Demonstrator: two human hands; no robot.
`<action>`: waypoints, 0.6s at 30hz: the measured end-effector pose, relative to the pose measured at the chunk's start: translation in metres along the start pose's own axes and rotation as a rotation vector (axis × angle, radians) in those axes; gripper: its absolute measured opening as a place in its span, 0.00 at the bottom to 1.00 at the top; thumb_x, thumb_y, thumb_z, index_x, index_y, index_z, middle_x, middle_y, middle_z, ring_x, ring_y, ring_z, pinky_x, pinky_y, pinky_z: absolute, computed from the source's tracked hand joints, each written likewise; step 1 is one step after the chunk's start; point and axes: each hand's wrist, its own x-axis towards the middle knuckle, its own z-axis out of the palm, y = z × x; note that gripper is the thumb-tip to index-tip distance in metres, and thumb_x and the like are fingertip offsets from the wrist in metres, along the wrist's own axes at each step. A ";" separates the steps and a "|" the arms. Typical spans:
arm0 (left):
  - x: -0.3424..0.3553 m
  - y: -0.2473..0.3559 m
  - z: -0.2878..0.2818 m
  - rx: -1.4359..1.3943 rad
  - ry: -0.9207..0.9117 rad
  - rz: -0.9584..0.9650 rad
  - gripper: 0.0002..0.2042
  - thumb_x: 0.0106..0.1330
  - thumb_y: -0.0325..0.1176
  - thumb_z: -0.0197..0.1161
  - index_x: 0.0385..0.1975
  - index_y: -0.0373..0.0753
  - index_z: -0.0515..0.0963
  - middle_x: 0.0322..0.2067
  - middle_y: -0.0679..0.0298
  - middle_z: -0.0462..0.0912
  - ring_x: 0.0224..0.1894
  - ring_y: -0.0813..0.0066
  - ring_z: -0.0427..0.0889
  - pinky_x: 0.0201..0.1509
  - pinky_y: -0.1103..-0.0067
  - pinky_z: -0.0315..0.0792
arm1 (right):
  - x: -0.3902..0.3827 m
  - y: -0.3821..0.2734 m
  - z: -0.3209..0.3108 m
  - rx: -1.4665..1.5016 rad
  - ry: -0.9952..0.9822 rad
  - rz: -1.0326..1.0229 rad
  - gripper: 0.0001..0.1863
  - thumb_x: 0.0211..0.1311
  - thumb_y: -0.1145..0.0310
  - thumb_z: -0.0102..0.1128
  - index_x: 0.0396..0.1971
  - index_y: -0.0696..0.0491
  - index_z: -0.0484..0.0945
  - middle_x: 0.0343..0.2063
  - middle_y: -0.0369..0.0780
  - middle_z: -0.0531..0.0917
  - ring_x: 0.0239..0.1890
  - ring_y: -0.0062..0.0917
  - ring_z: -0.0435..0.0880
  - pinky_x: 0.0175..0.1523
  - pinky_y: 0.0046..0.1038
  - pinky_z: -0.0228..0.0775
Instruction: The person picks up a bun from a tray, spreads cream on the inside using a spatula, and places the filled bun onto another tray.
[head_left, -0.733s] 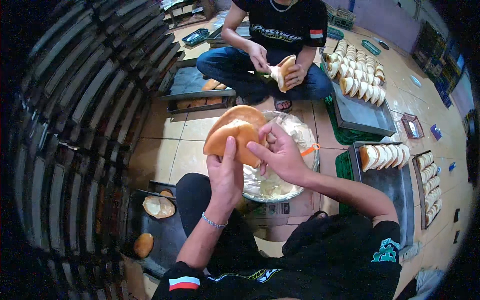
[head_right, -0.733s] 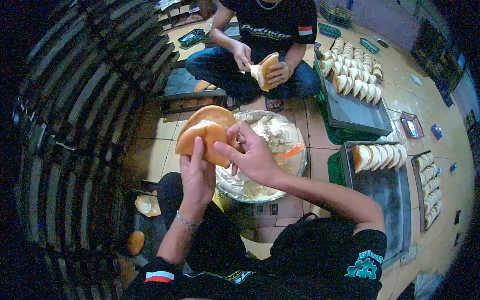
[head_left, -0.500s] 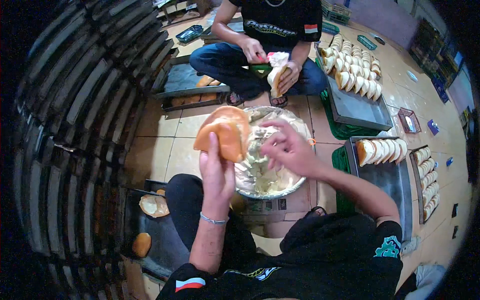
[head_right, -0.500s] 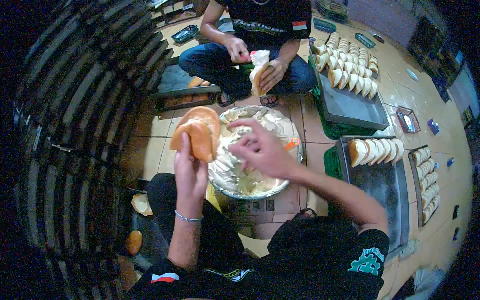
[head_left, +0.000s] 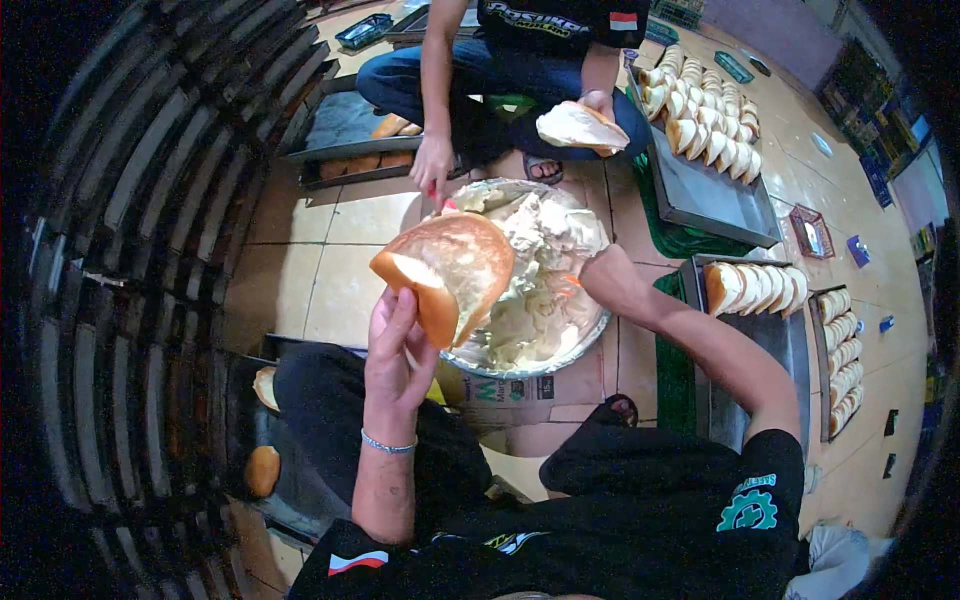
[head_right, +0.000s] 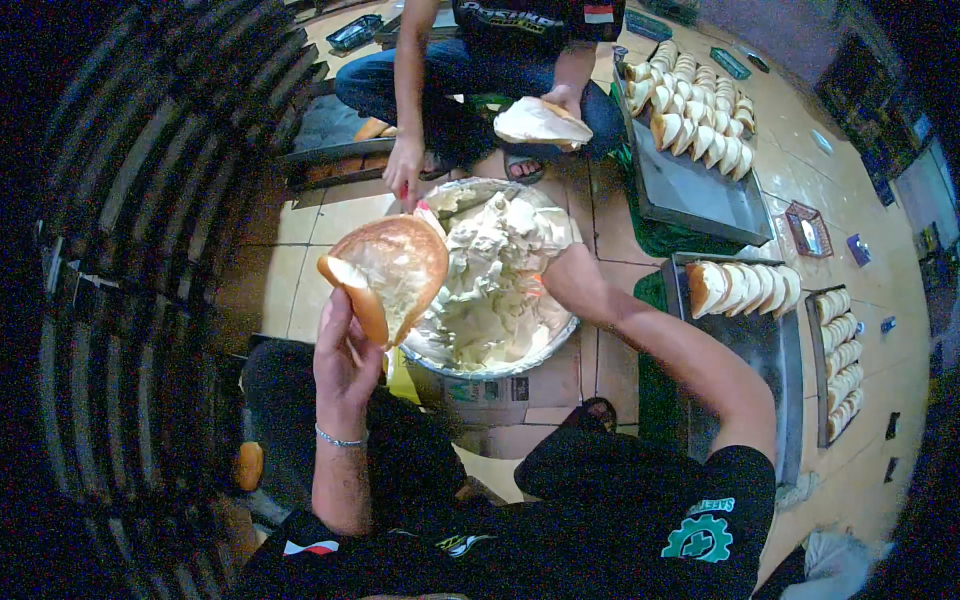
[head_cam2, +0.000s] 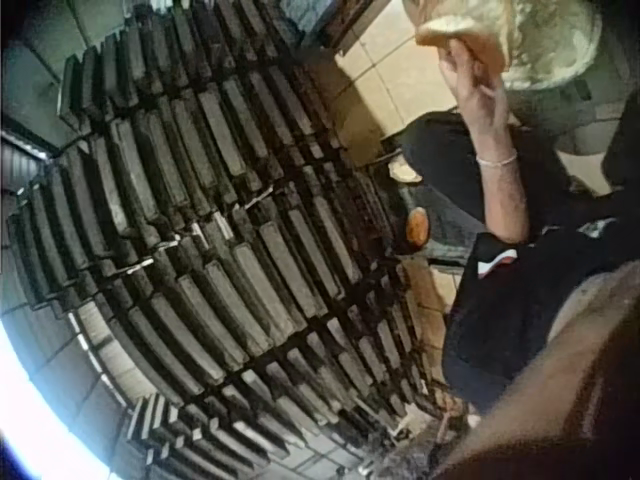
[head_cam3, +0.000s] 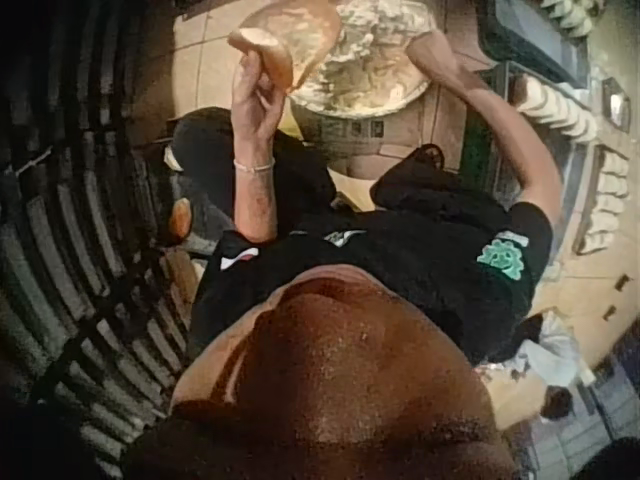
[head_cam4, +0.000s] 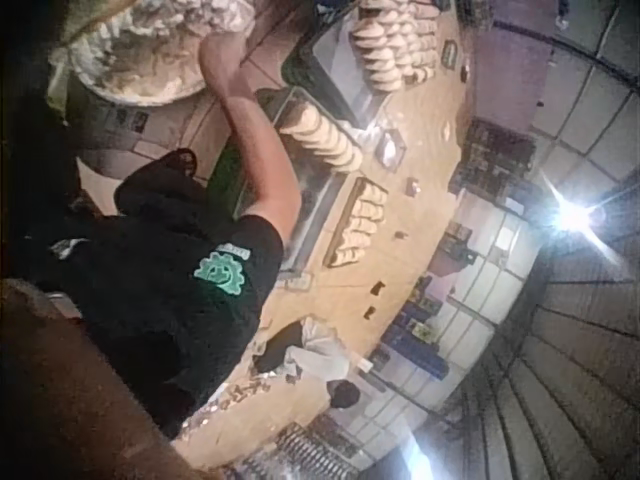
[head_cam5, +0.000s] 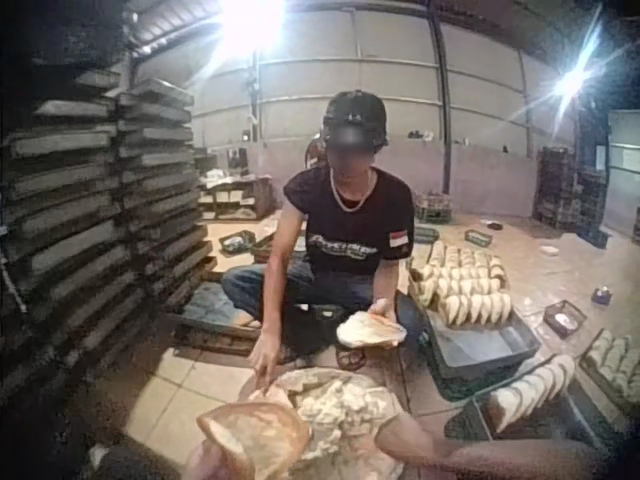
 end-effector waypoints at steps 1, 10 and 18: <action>-0.001 0.002 -0.001 0.034 0.014 -0.005 0.15 0.73 0.38 0.54 0.55 0.41 0.71 0.50 0.65 0.80 0.54 0.74 0.79 0.58 0.74 0.73 | 0.002 -0.008 -0.001 -0.051 0.153 -0.046 0.05 0.50 0.69 0.61 0.21 0.46 0.86 0.22 0.36 0.86 0.27 0.26 0.86 0.29 0.31 0.70; -0.010 0.017 -0.026 0.083 0.242 0.063 0.14 0.72 0.38 0.56 0.52 0.38 0.74 0.45 0.66 0.81 0.47 0.78 0.80 0.51 0.78 0.76 | -0.057 0.072 -0.022 0.309 0.169 -0.023 0.05 0.48 0.72 0.57 0.28 0.51 0.76 0.24 0.44 0.81 0.29 0.37 0.84 0.29 0.40 0.72; -0.006 0.010 -0.043 -0.014 0.220 -0.004 0.16 0.73 0.38 0.54 0.55 0.37 0.72 0.49 0.63 0.80 0.52 0.73 0.79 0.59 0.74 0.73 | -0.012 0.057 -0.057 0.384 0.244 0.044 0.06 0.56 0.66 0.61 0.24 0.51 0.78 0.17 0.44 0.79 0.24 0.38 0.83 0.29 0.41 0.73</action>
